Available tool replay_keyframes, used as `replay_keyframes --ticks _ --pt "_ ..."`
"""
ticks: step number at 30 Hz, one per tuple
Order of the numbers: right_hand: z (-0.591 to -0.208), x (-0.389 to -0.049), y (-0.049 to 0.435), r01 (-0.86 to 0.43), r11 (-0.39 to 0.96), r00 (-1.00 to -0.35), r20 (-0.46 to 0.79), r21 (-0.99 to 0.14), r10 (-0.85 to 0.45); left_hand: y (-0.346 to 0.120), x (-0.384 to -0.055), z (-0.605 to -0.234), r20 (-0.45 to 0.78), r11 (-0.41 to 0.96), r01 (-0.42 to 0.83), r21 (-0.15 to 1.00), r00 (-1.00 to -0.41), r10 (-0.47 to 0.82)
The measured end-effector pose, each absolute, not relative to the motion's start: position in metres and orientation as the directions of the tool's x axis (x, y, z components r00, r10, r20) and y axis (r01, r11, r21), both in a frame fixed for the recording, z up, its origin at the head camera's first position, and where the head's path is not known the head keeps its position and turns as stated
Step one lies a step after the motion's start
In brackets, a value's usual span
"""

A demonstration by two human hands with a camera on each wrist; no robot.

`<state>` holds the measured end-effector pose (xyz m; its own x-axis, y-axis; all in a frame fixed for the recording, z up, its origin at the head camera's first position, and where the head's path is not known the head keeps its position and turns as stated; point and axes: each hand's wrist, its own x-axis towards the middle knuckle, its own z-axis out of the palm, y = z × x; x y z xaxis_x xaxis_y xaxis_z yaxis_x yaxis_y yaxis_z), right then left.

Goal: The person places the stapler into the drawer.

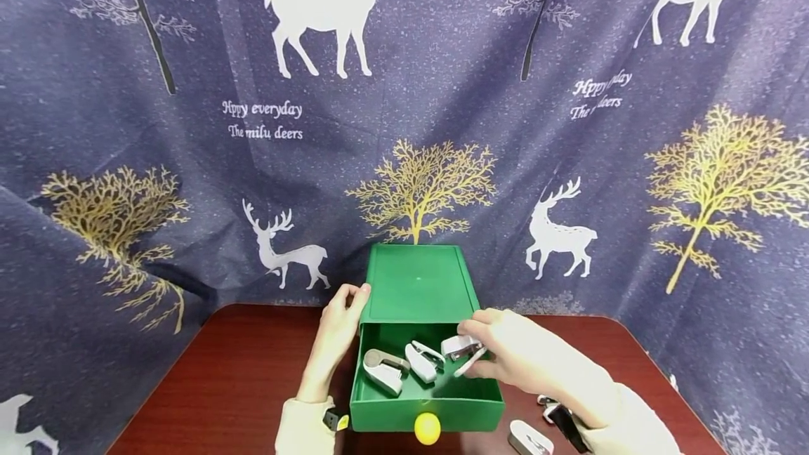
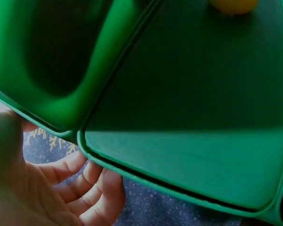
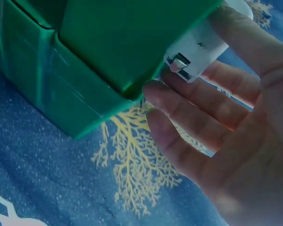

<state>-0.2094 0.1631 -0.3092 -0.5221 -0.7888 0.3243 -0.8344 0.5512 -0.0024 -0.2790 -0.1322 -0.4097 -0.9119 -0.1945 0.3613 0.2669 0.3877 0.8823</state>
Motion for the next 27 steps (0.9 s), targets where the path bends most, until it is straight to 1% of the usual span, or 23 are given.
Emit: replay_keyframes --ticks 7,11,14,20,23,27 --pt "-0.313 -0.209 0.156 -0.812 0.584 -0.564 0.245 0.012 -0.789 -0.133 -0.281 -0.412 0.370 0.418 0.264 0.869 -0.908 -0.195" --pt "-0.315 -0.210 0.148 -0.816 0.577 -0.561 0.204 0.026 -0.802 -0.134 -0.281 -0.412 0.370 0.414 0.264 0.871 -0.908 -0.198" --pt "-0.318 -0.211 0.144 -0.817 0.572 -0.551 0.189 0.071 -0.812 -0.134 -0.280 -0.414 0.369 0.409 0.266 0.873 -0.908 -0.197" --pt "-0.321 -0.211 0.139 -0.799 0.586 -0.561 0.181 0.137 -0.808 -0.133 -0.280 -0.414 0.374 0.412 0.271 0.870 -0.906 -0.195" --pt "-0.322 -0.211 0.139 -0.796 0.591 -0.569 0.171 0.130 -0.804 -0.133 -0.280 -0.412 0.366 0.411 0.263 0.873 -0.910 -0.196" --pt "-0.324 -0.210 0.138 -0.792 0.605 -0.589 0.157 0.082 -0.793 -0.132 -0.279 -0.410 0.350 0.410 0.250 0.877 -0.917 -0.190"
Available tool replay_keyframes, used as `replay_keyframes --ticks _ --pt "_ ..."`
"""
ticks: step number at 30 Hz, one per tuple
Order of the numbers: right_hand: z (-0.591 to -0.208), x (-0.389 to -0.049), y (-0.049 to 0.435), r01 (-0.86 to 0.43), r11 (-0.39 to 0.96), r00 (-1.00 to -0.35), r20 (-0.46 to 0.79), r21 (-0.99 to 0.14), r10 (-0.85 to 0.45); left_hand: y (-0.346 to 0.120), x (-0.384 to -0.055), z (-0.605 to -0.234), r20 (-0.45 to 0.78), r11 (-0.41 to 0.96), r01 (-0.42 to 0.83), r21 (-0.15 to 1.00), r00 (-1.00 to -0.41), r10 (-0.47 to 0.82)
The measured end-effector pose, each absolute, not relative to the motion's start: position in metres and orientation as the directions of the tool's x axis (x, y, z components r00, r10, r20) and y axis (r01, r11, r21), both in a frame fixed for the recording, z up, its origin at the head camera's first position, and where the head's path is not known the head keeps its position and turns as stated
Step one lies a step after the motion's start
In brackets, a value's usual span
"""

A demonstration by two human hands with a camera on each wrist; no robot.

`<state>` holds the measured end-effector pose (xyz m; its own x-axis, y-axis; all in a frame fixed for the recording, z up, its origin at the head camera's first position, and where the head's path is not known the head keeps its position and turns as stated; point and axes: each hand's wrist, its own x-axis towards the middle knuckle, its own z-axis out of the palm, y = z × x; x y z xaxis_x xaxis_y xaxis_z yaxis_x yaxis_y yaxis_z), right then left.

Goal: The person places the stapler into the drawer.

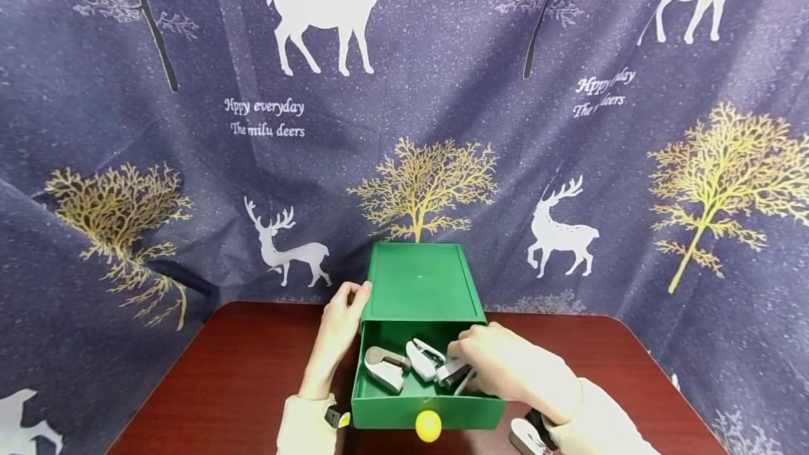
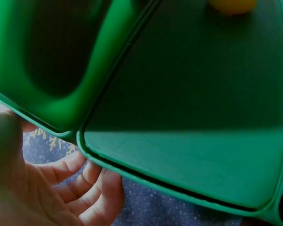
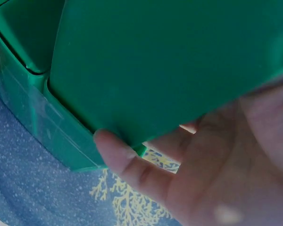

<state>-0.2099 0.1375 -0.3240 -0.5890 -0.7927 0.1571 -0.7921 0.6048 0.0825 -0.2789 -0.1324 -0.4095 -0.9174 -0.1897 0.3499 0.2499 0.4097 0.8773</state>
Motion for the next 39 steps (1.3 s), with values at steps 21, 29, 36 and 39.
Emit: replay_keyframes --ticks 21,29,36,39 --pt "-0.328 -0.211 0.136 -0.765 0.641 -0.635 0.096 0.053 -0.766 -0.132 -0.278 -0.408 0.340 0.404 0.244 0.882 -0.922 -0.187" --pt "-0.325 -0.216 0.147 -0.750 0.641 -0.659 0.096 -0.162 -0.746 -0.132 -0.279 -0.407 0.354 0.417 0.253 0.873 -0.916 -0.186" --pt "-0.322 -0.201 0.157 -0.708 0.653 -0.705 0.211 -0.269 -0.677 -0.132 -0.278 -0.405 0.352 0.408 0.252 0.878 -0.917 -0.191" --pt "-0.324 -0.189 0.158 -0.691 0.672 -0.722 0.296 -0.265 -0.626 -0.132 -0.278 -0.406 0.348 0.403 0.250 0.880 -0.918 -0.191"
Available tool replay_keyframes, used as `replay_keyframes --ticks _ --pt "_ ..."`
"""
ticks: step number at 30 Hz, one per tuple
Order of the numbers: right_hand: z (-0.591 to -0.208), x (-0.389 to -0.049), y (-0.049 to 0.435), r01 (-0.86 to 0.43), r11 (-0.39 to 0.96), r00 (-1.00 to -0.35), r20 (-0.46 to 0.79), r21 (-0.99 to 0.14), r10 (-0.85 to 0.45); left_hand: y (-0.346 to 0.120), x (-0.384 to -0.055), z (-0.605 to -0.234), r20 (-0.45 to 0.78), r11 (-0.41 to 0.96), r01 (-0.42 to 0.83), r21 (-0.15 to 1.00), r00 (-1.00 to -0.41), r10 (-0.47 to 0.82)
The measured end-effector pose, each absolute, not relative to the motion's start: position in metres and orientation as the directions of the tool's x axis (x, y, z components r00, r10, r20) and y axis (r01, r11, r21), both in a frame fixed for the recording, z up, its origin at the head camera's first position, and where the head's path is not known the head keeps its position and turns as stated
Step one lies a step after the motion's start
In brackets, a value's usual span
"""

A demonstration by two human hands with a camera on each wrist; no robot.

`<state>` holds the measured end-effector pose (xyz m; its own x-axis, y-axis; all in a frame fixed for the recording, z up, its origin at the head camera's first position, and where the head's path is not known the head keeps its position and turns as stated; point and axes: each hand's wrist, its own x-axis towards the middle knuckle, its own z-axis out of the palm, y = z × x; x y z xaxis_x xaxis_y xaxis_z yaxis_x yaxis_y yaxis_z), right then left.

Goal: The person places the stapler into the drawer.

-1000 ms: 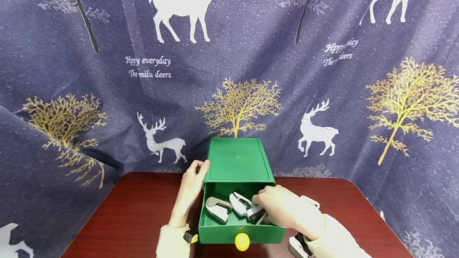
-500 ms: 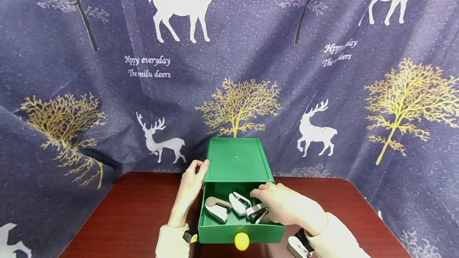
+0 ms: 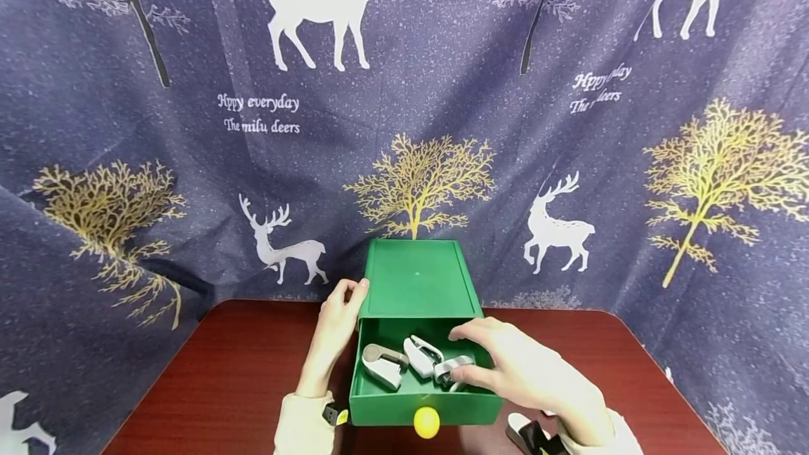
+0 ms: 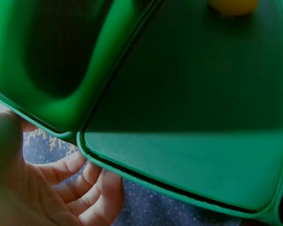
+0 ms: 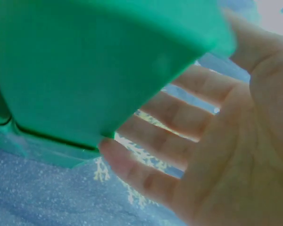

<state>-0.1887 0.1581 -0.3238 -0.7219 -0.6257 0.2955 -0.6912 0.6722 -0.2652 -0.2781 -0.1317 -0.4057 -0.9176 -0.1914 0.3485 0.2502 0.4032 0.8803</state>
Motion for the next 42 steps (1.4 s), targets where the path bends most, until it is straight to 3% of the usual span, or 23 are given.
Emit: replay_keyframes --ticks 4,7,10,17,21,23,35,40,42 --pt "-0.327 -0.174 0.158 -0.702 0.670 -0.697 0.428 -0.242 -0.576 -0.132 -0.278 -0.406 0.344 0.395 0.249 0.884 -0.920 -0.191" --pt "-0.330 -0.165 0.156 -0.737 0.643 -0.643 0.511 -0.209 -0.570 -0.132 -0.278 -0.406 0.343 0.395 0.246 0.885 -0.919 -0.194" --pt "-0.332 -0.159 0.154 -0.770 0.620 -0.574 0.591 -0.152 -0.567 -0.132 -0.279 -0.406 0.346 0.402 0.247 0.882 -0.917 -0.196" --pt "-0.339 -0.154 0.149 -0.875 0.484 -0.325 0.771 -0.025 -0.548 -0.131 -0.279 -0.405 0.351 0.404 0.251 0.880 -0.916 -0.195" --pt "-0.344 -0.153 0.146 -0.894 0.447 -0.264 0.818 -0.010 -0.511 -0.130 -0.279 -0.404 0.357 0.396 0.261 0.881 -0.914 -0.192" --pt "-0.348 -0.151 0.145 -0.895 0.445 -0.262 0.821 -0.010 -0.507 -0.130 -0.280 -0.404 0.360 0.395 0.262 0.880 -0.912 -0.195" --pt "-0.378 -0.137 0.125 -0.851 0.520 -0.400 0.741 -0.081 -0.539 -0.134 -0.281 -0.403 0.362 0.411 0.261 0.874 -0.912 -0.190" --pt "-0.384 -0.135 0.120 -0.826 0.539 -0.511 0.620 -0.163 -0.596 -0.134 -0.280 -0.406 0.354 0.410 0.252 0.876 -0.914 -0.196" --pt "-0.386 -0.136 0.120 -0.826 0.536 -0.520 0.595 -0.171 -0.612 -0.133 -0.281 -0.407 0.353 0.408 0.254 0.877 -0.917 -0.188"
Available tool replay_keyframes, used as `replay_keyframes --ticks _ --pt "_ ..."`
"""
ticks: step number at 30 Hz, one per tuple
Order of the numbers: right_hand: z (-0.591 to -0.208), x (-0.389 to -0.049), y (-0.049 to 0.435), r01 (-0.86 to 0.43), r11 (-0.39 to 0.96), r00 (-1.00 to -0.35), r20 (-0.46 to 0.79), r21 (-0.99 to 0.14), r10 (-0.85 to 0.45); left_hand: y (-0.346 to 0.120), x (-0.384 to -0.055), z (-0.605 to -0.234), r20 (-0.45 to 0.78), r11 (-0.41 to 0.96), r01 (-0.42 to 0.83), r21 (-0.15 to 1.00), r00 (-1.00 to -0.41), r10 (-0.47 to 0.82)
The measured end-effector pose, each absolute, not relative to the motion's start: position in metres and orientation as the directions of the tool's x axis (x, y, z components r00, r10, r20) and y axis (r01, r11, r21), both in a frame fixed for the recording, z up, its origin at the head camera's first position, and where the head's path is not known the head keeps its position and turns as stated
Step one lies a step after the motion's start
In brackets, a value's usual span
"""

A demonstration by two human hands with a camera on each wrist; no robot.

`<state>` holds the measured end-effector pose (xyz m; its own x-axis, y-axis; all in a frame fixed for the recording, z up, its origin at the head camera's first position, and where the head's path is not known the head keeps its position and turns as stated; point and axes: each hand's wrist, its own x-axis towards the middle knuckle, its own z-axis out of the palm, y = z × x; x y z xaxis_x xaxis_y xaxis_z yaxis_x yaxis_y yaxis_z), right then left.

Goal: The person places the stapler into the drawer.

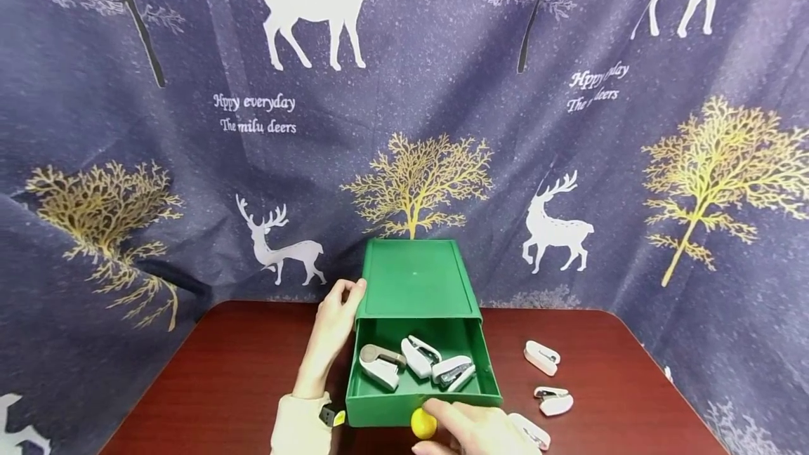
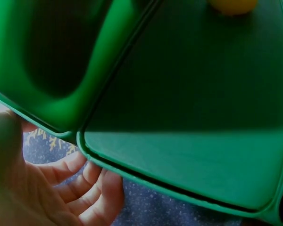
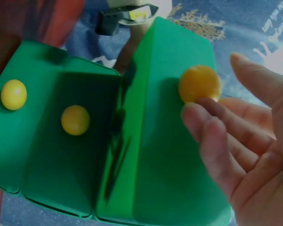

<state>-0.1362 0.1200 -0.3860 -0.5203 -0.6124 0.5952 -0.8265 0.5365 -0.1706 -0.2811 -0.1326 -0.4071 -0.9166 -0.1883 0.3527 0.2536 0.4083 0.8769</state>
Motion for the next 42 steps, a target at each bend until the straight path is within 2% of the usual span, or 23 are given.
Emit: replay_keyframes --ticks 6,15,21,28,36,42 --pt "-0.392 -0.140 0.120 -0.832 0.545 -0.470 0.649 -0.100 -0.598 -0.130 -0.284 -0.407 0.365 0.411 0.268 0.871 -0.914 -0.177" --pt "-0.396 -0.143 0.118 -0.858 0.496 -0.454 0.648 -0.133 -0.612 -0.132 -0.279 -0.412 0.350 0.409 0.251 0.877 -0.918 -0.188" --pt "-0.399 -0.151 0.117 -0.889 0.455 -0.358 0.706 -0.057 -0.611 -0.132 -0.280 -0.412 0.354 0.409 0.253 0.877 -0.916 -0.191" --pt "-0.398 -0.155 0.114 -0.857 0.498 -0.422 0.736 -0.133 -0.530 -0.133 -0.281 -0.410 0.351 0.401 0.254 0.880 -0.917 -0.190" --pt "-0.398 -0.173 0.107 -0.870 0.474 -0.385 0.785 -0.133 -0.486 -0.134 -0.280 -0.411 0.344 0.404 0.245 0.881 -0.918 -0.195" --pt "-0.398 -0.186 0.104 -0.857 0.482 -0.427 0.778 -0.184 -0.461 -0.133 -0.281 -0.410 0.348 0.397 0.253 0.882 -0.918 -0.191"
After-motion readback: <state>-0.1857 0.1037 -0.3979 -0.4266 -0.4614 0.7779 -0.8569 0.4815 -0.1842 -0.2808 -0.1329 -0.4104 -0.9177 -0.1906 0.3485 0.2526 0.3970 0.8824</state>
